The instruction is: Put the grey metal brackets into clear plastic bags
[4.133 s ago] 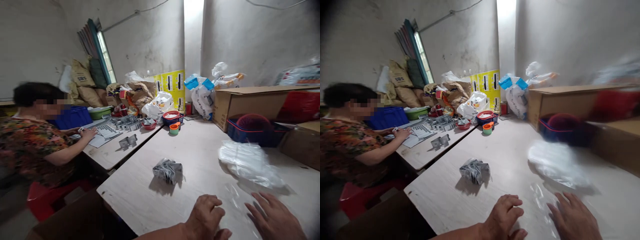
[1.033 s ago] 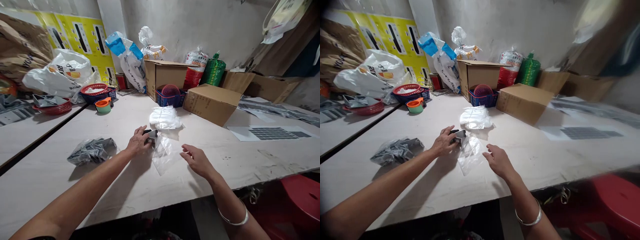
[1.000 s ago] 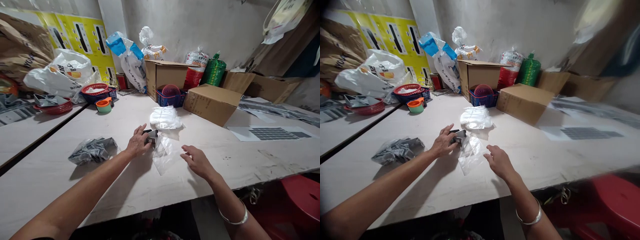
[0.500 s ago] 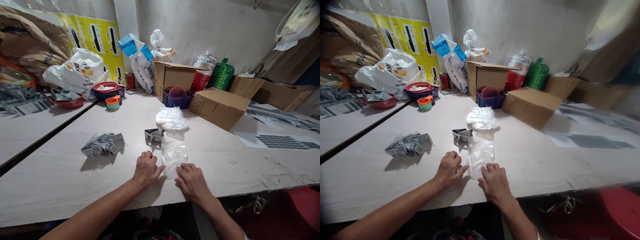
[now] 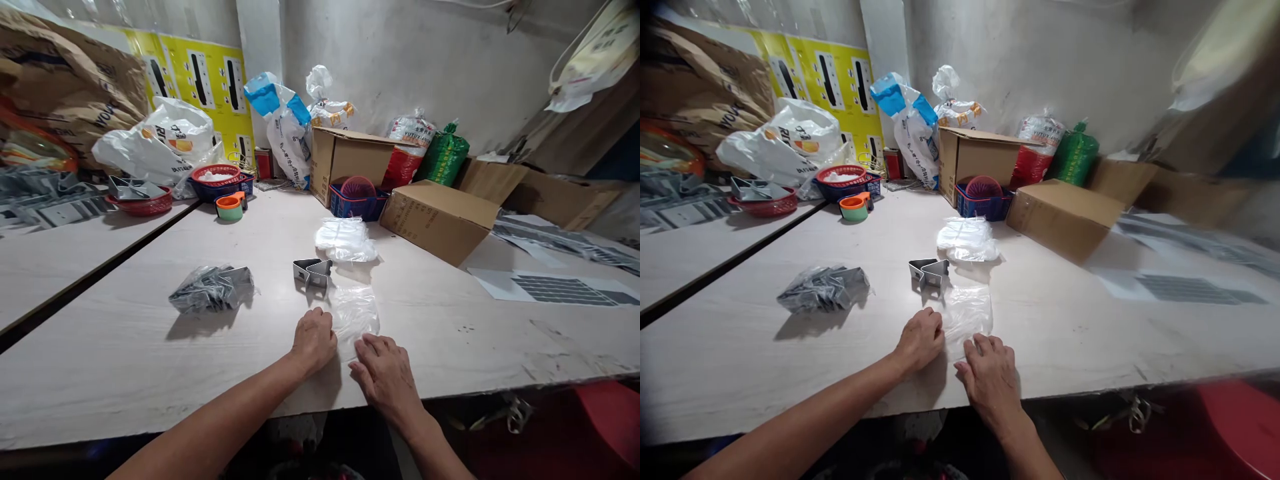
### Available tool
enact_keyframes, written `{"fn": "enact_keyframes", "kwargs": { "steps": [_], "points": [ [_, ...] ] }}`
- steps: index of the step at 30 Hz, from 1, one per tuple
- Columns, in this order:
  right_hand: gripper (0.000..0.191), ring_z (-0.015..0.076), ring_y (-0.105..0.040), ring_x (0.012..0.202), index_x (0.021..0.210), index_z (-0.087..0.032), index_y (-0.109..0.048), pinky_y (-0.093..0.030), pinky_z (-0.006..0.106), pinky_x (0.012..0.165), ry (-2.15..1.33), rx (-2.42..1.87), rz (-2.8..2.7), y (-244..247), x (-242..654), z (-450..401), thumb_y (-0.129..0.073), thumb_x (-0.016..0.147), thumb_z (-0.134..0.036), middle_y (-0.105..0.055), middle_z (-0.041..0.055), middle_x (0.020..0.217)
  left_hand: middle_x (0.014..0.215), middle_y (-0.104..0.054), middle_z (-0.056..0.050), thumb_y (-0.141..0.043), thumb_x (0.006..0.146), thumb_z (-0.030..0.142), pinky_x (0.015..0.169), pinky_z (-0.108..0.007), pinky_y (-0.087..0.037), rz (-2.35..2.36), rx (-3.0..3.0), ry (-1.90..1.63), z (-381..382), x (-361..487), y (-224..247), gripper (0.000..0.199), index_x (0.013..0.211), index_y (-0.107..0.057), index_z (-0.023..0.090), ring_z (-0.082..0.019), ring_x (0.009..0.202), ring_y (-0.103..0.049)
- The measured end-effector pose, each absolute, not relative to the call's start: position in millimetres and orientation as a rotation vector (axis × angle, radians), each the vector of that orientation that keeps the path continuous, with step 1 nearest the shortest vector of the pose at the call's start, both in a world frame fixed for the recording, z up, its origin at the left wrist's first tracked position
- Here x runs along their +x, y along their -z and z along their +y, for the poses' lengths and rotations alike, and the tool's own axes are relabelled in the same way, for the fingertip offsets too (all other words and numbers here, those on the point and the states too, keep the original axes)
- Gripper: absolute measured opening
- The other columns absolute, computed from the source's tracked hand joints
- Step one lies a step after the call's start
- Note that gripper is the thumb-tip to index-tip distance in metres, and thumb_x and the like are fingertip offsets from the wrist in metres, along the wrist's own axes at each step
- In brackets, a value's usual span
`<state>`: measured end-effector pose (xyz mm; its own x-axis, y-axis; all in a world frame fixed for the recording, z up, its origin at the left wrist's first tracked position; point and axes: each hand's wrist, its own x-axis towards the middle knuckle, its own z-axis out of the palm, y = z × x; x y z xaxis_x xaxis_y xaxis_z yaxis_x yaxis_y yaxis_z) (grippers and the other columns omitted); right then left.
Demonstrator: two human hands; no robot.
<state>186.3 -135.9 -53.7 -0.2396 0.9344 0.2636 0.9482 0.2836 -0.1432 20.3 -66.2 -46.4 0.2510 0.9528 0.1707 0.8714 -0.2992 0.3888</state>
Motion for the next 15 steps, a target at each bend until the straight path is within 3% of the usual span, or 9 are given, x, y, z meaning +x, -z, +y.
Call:
{"fn": "enact_keyframes", "kwargs": {
  "steps": [7,15],
  "points": [
    [0.025,0.0251,-0.047,0.105,0.107,-0.026,-0.057,-0.038,0.04,0.081,0.172,-1.759,-2.218,59,194,-126,-0.047,0.086,-0.036,-0.057,0.0049,0.117,0.056,-0.044,0.006,-0.048,0.073,0.022,0.044,-0.022,-0.039,1.372,1.463,-0.85,-53,30,49,0.011,0.07,-0.038,0.021,-0.01,0.046,-0.049],
    [0.024,0.024,-0.049,0.106,0.105,-0.023,-0.058,-0.04,0.039,0.083,0.162,-1.71,-2.191,64,208,-114,-0.048,0.086,-0.032,-0.058,0.0073,0.115,0.06,-0.043,0.008,-0.057,0.061,0.008,0.035,-0.022,-0.04,1.275,0.917,-0.835,-45,36,41,0.035,0.084,-0.033,0.021,-0.015,0.044,-0.057]
  ]
}}
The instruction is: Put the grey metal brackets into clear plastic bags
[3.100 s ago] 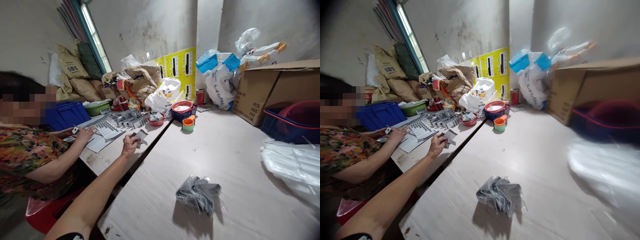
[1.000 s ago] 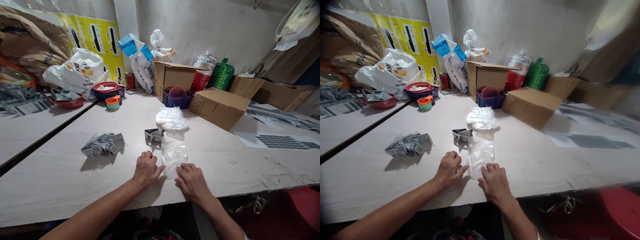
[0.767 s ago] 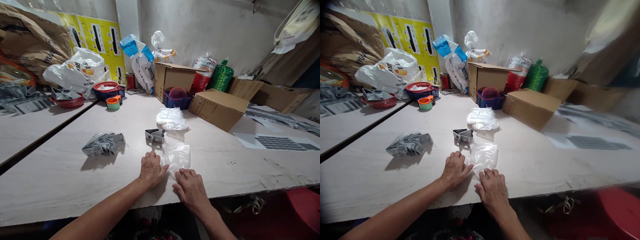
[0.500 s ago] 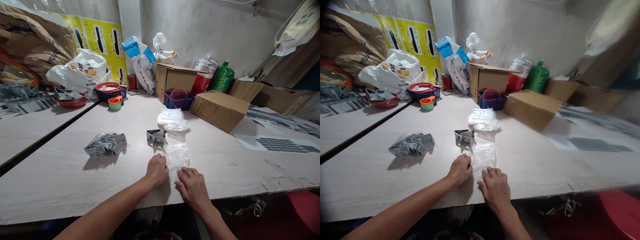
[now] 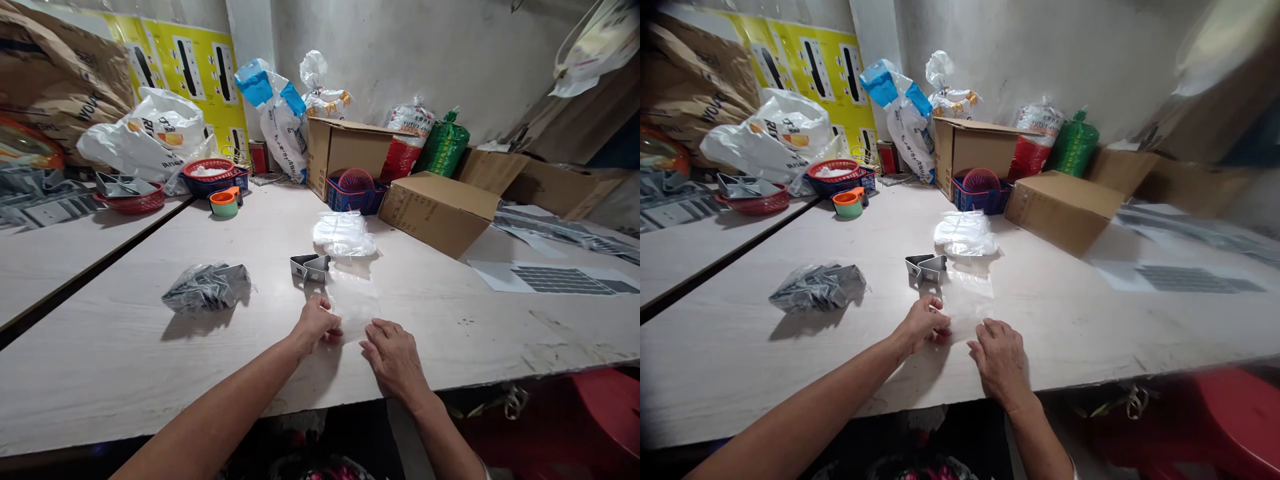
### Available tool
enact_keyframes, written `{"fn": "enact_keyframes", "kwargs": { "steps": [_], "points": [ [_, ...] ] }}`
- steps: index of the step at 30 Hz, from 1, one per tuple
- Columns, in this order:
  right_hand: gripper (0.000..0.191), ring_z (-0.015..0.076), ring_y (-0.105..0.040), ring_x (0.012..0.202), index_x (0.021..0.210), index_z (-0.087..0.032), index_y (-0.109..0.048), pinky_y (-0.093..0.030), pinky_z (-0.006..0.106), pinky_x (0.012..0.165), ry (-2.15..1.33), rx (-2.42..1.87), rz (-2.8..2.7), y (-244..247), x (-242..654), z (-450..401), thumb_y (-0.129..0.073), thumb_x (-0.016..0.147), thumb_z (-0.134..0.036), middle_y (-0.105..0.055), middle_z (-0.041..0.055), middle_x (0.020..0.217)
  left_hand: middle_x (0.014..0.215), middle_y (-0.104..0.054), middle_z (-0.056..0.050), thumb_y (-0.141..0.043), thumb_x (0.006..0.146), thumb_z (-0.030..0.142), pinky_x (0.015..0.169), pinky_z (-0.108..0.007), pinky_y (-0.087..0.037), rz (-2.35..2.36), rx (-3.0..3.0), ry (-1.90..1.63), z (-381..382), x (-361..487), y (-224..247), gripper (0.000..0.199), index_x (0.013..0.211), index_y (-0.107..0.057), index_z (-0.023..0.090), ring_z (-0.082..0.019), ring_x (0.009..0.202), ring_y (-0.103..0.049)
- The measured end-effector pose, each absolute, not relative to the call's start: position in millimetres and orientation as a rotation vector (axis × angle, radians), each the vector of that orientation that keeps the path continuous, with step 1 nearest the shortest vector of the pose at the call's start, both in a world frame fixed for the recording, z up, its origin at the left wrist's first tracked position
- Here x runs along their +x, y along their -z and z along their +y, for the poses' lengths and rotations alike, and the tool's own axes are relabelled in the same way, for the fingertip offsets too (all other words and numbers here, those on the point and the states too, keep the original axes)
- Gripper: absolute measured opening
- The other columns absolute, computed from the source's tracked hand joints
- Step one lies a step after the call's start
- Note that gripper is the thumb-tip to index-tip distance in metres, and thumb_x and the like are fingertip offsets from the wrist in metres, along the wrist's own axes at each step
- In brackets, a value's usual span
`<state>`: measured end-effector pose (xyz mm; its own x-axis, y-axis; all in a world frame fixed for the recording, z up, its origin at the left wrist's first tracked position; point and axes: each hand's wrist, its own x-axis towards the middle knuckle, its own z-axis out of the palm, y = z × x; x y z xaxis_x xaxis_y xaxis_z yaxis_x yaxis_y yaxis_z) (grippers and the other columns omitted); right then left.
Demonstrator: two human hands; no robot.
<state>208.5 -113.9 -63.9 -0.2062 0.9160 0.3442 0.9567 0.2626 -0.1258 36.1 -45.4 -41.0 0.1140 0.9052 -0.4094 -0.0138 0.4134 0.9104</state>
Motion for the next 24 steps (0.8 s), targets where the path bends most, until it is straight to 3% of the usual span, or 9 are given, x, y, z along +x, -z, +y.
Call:
{"fn": "enact_keyframes", "kwargs": {
  "steps": [5,9,15,24],
  "points": [
    [0.025,0.0251,-0.049,0.106,0.106,-0.02,-0.058,-0.04,0.041,0.085,0.214,-1.649,-2.125,69,213,-109,-0.049,0.084,-0.029,-0.057,0.01,0.114,0.061,-0.044,0.009,-0.059,0.059,0.004,0.038,-0.025,-0.046,1.245,0.851,-0.848,-43,39,42,0.041,0.088,-0.035,0.02,-0.014,0.043,-0.058],
    [0.026,0.0248,-0.048,0.108,0.107,-0.018,-0.058,-0.039,0.041,0.088,0.258,-1.572,-2.063,69,212,-108,-0.049,0.085,-0.029,-0.057,0.0114,0.113,0.059,-0.048,0.008,-0.063,0.064,0.013,0.035,-0.024,-0.043,1.226,0.884,-0.844,-44,41,45,0.035,0.086,-0.036,0.019,-0.015,0.041,-0.057],
    [0.036,0.0272,-0.047,0.109,0.107,-0.014,-0.056,-0.038,0.043,0.089,0.247,-1.518,-1.998,62,200,-105,-0.055,0.082,-0.039,-0.056,0.0144,0.111,0.053,-0.051,0.008,-0.069,0.064,0.028,0.033,-0.022,-0.04,1.182,0.999,-0.888,-44,44,47,0.041,0.089,-0.037,0.019,-0.014,0.037,-0.054],
    [0.013,0.0227,-0.053,0.097,0.081,-0.019,-0.059,-0.042,0.036,0.079,-0.026,-1.564,-1.878,57,197,-94,-0.056,0.081,-0.032,-0.059,0.0087,0.101,0.05,-0.05,0.01,-0.068,0.065,0.038,0.032,-0.018,-0.037,1.148,1.163,-0.975,-50,41,43,0.049,0.098,-0.035,0.021,-0.013,0.037,-0.054]
  ]
}}
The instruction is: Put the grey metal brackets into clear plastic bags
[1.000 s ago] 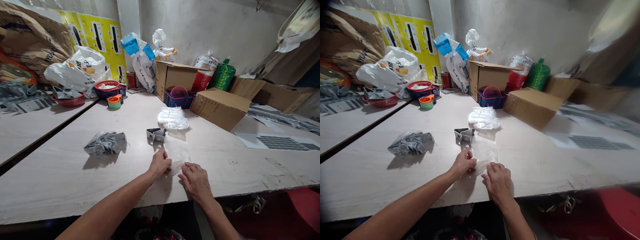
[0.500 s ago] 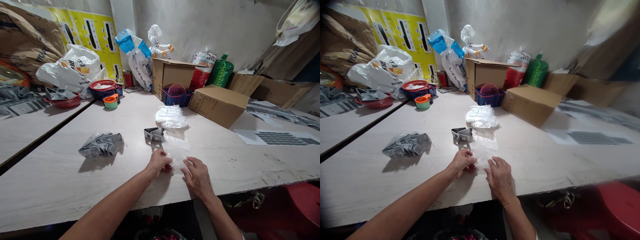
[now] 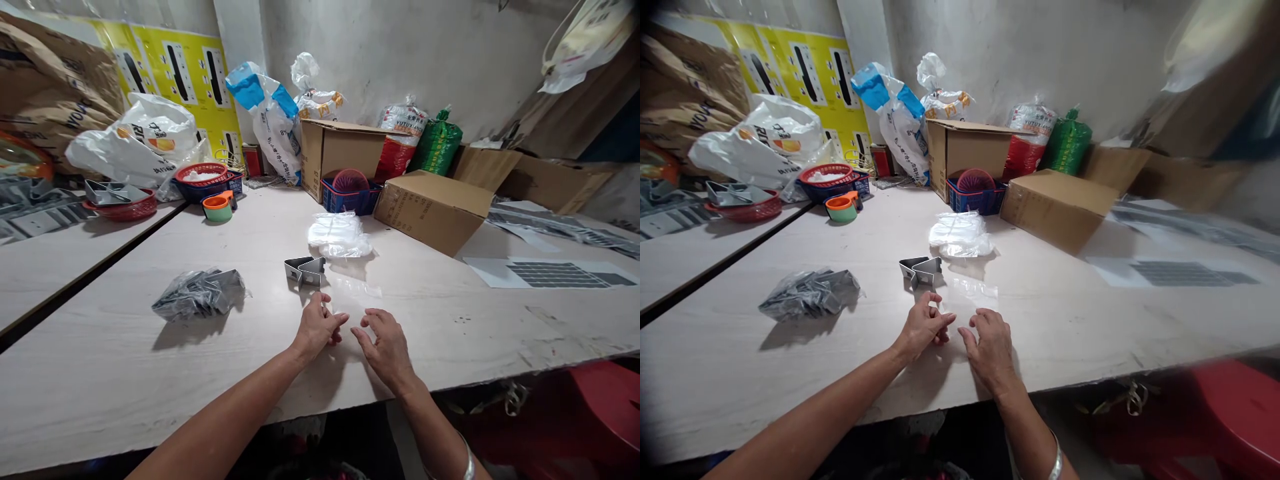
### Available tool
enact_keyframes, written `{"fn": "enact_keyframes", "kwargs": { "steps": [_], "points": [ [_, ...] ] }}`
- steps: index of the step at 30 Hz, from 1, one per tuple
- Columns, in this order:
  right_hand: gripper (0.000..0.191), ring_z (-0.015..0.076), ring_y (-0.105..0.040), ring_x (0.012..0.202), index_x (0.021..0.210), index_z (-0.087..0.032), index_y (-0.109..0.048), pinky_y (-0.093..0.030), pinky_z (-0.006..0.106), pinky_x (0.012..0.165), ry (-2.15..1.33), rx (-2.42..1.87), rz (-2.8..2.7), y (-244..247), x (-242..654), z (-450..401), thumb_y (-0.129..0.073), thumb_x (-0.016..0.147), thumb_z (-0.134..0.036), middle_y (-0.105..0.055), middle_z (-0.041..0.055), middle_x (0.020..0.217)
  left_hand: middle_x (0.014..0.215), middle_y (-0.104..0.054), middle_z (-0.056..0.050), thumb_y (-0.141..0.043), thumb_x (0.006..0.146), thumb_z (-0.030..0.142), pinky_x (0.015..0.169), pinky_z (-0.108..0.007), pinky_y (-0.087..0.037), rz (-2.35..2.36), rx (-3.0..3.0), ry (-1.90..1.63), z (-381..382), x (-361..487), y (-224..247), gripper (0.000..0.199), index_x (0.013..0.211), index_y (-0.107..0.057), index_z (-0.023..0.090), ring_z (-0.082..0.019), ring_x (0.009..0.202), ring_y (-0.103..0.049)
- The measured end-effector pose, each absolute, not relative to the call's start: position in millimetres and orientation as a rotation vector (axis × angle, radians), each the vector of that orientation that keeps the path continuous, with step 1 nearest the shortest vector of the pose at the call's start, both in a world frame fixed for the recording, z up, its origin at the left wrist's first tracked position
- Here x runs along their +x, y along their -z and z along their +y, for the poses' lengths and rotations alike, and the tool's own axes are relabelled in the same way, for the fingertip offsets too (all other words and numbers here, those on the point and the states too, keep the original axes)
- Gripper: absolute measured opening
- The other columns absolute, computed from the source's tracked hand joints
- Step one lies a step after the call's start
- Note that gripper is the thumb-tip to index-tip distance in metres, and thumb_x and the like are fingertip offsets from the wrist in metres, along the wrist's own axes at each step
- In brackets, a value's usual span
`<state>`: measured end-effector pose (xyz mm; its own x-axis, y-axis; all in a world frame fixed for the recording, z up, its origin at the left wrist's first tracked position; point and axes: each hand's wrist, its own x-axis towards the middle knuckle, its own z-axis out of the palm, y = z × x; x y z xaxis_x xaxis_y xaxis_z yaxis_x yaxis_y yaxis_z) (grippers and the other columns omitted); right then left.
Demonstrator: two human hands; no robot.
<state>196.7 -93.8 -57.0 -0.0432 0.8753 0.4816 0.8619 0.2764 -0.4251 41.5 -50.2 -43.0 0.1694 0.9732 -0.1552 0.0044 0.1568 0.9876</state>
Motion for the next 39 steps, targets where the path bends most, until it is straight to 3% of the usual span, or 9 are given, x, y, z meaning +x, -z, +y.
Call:
{"fn": "enact_keyframes", "kwargs": {
  "steps": [9,14,18,20,26,29,34,39],
  "points": [
    [0.019,0.022,-0.054,0.095,0.077,-0.019,-0.059,-0.045,0.038,0.079,-0.035,-1.428,-1.818,57,203,-88,-0.044,0.086,-0.025,-0.061,0.0098,0.097,0.05,-0.048,0.01,-0.06,0.071,0.045,0.036,-0.019,-0.038,1.083,1.346,-0.979,-53,38,52,0.044,0.103,-0.04,0.023,-0.01,0.036,-0.049],
    [0.019,0.0232,-0.051,0.103,0.076,-0.019,-0.057,-0.044,0.039,0.082,-0.027,-1.392,-1.927,41,210,-81,-0.042,0.087,-0.023,-0.061,0.0103,0.098,0.057,-0.054,0.004,-0.059,0.073,0.046,0.059,-0.027,-0.044,1.226,2.044,-0.927,-58,32,54,0.048,0.11,-0.044,0.019,-0.014,0.055,-0.056],
    [0.019,0.0234,-0.049,0.107,0.078,-0.02,-0.058,-0.045,0.037,0.08,0.038,-1.351,-2.077,29,213,-77,-0.042,0.088,-0.024,-0.058,0.0097,0.106,0.081,-0.063,-0.007,-0.043,0.084,0.042,0.066,-0.032,-0.044,1.359,2.43,-0.839,-63,31,55,0.038,0.112,-0.045,0.017,-0.019,0.071,-0.059],
    [0.018,0.0232,-0.049,0.108,0.08,-0.02,-0.058,-0.045,0.037,0.08,0.094,-1.329,-2.124,27,213,-77,-0.042,0.088,-0.024,-0.057,0.0099,0.11,0.086,-0.063,-0.009,-0.039,0.085,0.036,0.067,-0.032,-0.044,1.404,2.512,-0.808,-65,33,55,0.032,0.109,-0.046,0.016,-0.02,0.075,-0.06],
    [0.015,0.0262,-0.045,0.112,0.089,-0.018,-0.055,-0.041,0.042,0.087,0.201,-1.282,-2.244,39,214,-84,-0.053,0.083,-0.032,-0.054,0.013,0.115,0.076,-0.062,-0.008,-0.037,0.082,0.02,0.06,-0.03,-0.041,1.529,2.56,-0.698,-65,37,54,0.017,0.091,-0.051,0.016,-0.02,0.068,-0.059],
    [0.018,0.0263,-0.046,0.111,0.097,-0.017,-0.053,-0.041,0.043,0.089,0.2,-1.303,-2.229,52,220,-84,-0.053,0.082,-0.026,-0.055,0.0138,0.112,0.072,-0.06,-0.007,-0.037,0.082,0.019,0.057,-0.028,-0.039,1.586,2.579,-0.672,-64,37,55,0.016,0.084,-0.053,0.018,-0.018,0.065,-0.057],
    [0.013,0.0223,-0.053,0.102,0.093,-0.019,-0.055,-0.045,0.039,0.085,-0.01,-1.369,-2.023,56,234,-77,-0.048,0.085,-0.026,-0.059,0.0092,0.102,0.078,-0.055,-0.008,-0.038,0.082,0.021,0.057,-0.029,-0.039,1.648,2.62,-0.671,-62,34,56,0.018,0.083,-0.055,0.019,-0.02,0.069,-0.055],
    [0.025,0.0205,-0.053,0.102,0.098,-0.022,-0.057,-0.044,0.035,0.087,-0.237,-1.383,-1.956,25,224,-67,-0.057,0.079,-0.039,-0.057,0.0063,0.108,0.093,-0.05,-0.011,-0.04,0.079,0.017,0.061,-0.029,-0.043,1.657,2.566,-0.745,-63,33,61,0.017,0.081,-0.056,0.018,-0.02,0.078,-0.053]
  ]
}}
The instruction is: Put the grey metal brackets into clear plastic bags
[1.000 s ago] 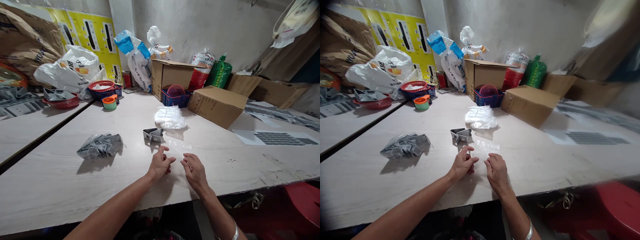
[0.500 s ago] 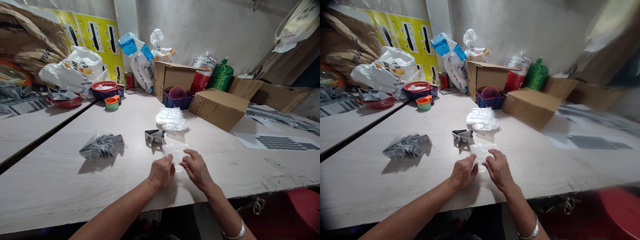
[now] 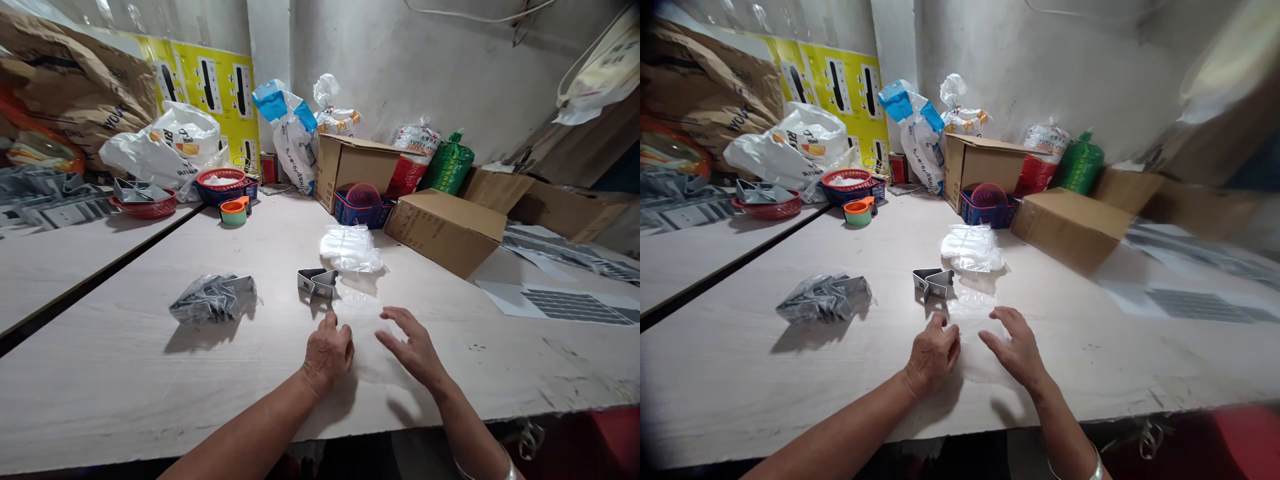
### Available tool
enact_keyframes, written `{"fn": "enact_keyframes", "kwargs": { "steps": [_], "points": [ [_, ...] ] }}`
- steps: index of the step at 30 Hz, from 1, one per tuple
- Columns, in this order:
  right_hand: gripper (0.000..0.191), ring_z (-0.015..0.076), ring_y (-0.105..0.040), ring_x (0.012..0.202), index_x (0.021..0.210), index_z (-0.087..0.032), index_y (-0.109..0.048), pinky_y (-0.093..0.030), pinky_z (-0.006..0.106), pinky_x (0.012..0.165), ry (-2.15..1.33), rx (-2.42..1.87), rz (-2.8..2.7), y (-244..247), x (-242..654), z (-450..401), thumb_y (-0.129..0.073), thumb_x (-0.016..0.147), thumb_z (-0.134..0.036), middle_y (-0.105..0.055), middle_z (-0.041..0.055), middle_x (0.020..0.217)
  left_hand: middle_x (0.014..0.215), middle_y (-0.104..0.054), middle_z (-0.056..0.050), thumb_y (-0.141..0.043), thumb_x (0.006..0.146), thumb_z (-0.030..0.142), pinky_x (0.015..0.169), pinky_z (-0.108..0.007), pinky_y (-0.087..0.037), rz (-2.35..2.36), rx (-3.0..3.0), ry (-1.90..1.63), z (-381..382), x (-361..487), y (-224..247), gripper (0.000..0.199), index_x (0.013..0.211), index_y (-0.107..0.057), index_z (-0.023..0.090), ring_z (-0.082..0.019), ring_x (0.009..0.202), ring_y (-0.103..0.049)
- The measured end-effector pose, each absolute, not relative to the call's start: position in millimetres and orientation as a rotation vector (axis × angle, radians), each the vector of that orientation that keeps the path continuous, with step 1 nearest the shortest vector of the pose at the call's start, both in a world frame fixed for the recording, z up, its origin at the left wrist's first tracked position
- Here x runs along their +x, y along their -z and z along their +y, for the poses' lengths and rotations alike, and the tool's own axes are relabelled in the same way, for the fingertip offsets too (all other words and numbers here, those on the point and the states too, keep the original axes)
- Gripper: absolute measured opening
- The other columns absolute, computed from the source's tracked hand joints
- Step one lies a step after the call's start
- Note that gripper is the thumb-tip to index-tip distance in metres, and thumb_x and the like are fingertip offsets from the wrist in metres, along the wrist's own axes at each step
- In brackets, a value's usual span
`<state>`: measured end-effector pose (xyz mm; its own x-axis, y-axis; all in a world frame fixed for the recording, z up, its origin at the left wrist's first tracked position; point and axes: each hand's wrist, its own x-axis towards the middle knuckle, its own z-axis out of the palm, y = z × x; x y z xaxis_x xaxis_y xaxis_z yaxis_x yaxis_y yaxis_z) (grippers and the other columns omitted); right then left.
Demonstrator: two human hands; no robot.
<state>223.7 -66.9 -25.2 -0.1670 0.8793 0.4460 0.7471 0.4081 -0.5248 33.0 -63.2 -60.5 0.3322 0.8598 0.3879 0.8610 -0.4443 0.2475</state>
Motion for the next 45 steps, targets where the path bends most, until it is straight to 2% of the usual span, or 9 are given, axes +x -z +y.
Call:
{"fn": "enact_keyframes", "kwargs": {
  "steps": [5,9,12,14,18,24,30,37,45],
  "points": [
    [0.027,0.0197,-0.053,0.095,0.091,-0.02,-0.06,-0.043,0.033,0.083,-0.312,-1.424,-1.973,7,176,-27,-0.058,0.077,-0.043,-0.059,0.006,0.098,0.087,-0.049,-0.01,-0.038,0.076,0.01,0.063,-0.03,-0.045,-1.496,-2.63,0.821,-60,33,74,0.021,0.087,-0.055,0.015,-0.019,0.074,-0.051],
    [0.048,0.0267,-0.048,0.103,0.096,-0.02,-0.064,-0.04,0.037,0.084,-0.465,-1.608,-2.096,20,145,11,-0.068,0.061,-0.053,-0.059,0.0083,0.103,0.079,-0.05,-0.008,-0.043,0.069,0.008,0.058,-0.028,-0.044,-1.486,-2.587,0.9,-56,31,85,0.018,0.083,-0.052,0.014,-0.017,0.066,-0.049],
    [0.036,0.0271,-0.049,0.097,0.077,-0.021,-0.068,-0.039,0.034,0.078,-0.587,-1.625,-1.988,33,131,27,-0.073,0.054,-0.048,-0.061,0.0066,0.089,0.074,-0.05,-0.006,-0.046,0.066,0.009,0.057,-0.027,-0.044,-1.477,-2.549,0.951,-56,31,88,0.014,0.076,-0.05,0.016,-0.017,0.065,-0.048],
    [0.022,0.0243,-0.051,0.086,0.06,-0.02,-0.064,-0.039,0.032,0.073,-0.613,-1.614,-1.838,41,125,32,-0.068,0.059,-0.041,-0.06,0.0054,0.075,0.074,-0.051,-0.006,-0.047,0.063,0.009,0.057,-0.027,-0.044,-1.466,-2.554,0.984,-57,31,88,0.013,0.074,-0.049,0.017,-0.018,0.067,-0.049],
    [0.031,0.0189,-0.052,0.071,0.055,-0.019,-0.058,-0.04,0.03,0.066,-0.611,-1.645,-1.569,48,130,41,-0.047,0.076,-0.04,-0.057,0.0029,0.061,0.078,-0.05,-0.008,-0.047,0.063,0.01,0.061,-0.028,-0.045,-1.486,-2.592,1.054,-59,29,81,0.013,0.074,-0.049,0.017,-0.019,0.071,-0.05],
    [0.042,0.0179,-0.058,0.082,0.088,-0.018,-0.063,-0.046,0.03,0.071,-0.765,-1.404,-1.36,20,181,25,-0.04,0.083,-0.052,-0.065,0.0032,0.081,0.081,-0.047,-0.006,-0.042,0.075,0.012,0.064,-0.026,-0.045,-1.551,-2.662,1.194,-55,21,71,0.01,0.075,-0.051,0.017,-0.015,0.07,-0.049],
    [0.026,0.0228,-0.042,0.119,0.075,-0.021,-0.066,-0.03,0.041,0.102,-0.943,-0.87,-1.809,-21,221,-48,-0.05,0.086,-0.039,-0.065,0.0051,0.09,0.078,-0.045,-0.004,-0.042,0.081,0.016,0.063,-0.024,-0.044,-1.491,-2.671,1.394,-52,19,65,0.013,0.073,-0.052,0.016,-0.011,0.065,-0.046],
    [0.018,0.0212,-0.042,0.118,0.081,-0.021,-0.064,-0.026,0.044,0.105,-0.789,-0.737,-2.213,-23,223,-75,-0.05,0.087,-0.03,-0.062,0.0048,0.099,0.075,-0.046,-0.003,-0.047,0.082,0.019,0.057,-0.022,-0.043,-1.322,-2.651,1.342,-53,24,60,0.015,0.069,-0.055,0.016,-0.011,0.063,-0.048],
    [0.011,0.0204,-0.044,0.113,0.082,-0.021,-0.063,-0.035,0.04,0.1,-0.534,-0.849,-2.395,-18,239,-78,-0.052,0.086,-0.024,-0.061,0.0055,0.099,0.076,-0.051,-0.006,-0.042,0.085,0.016,0.06,-0.024,-0.045,-1.103,-2.747,1.178,-57,22,41,0.02,0.072,-0.057,0.013,-0.012,0.067,-0.051]
  ]
}}
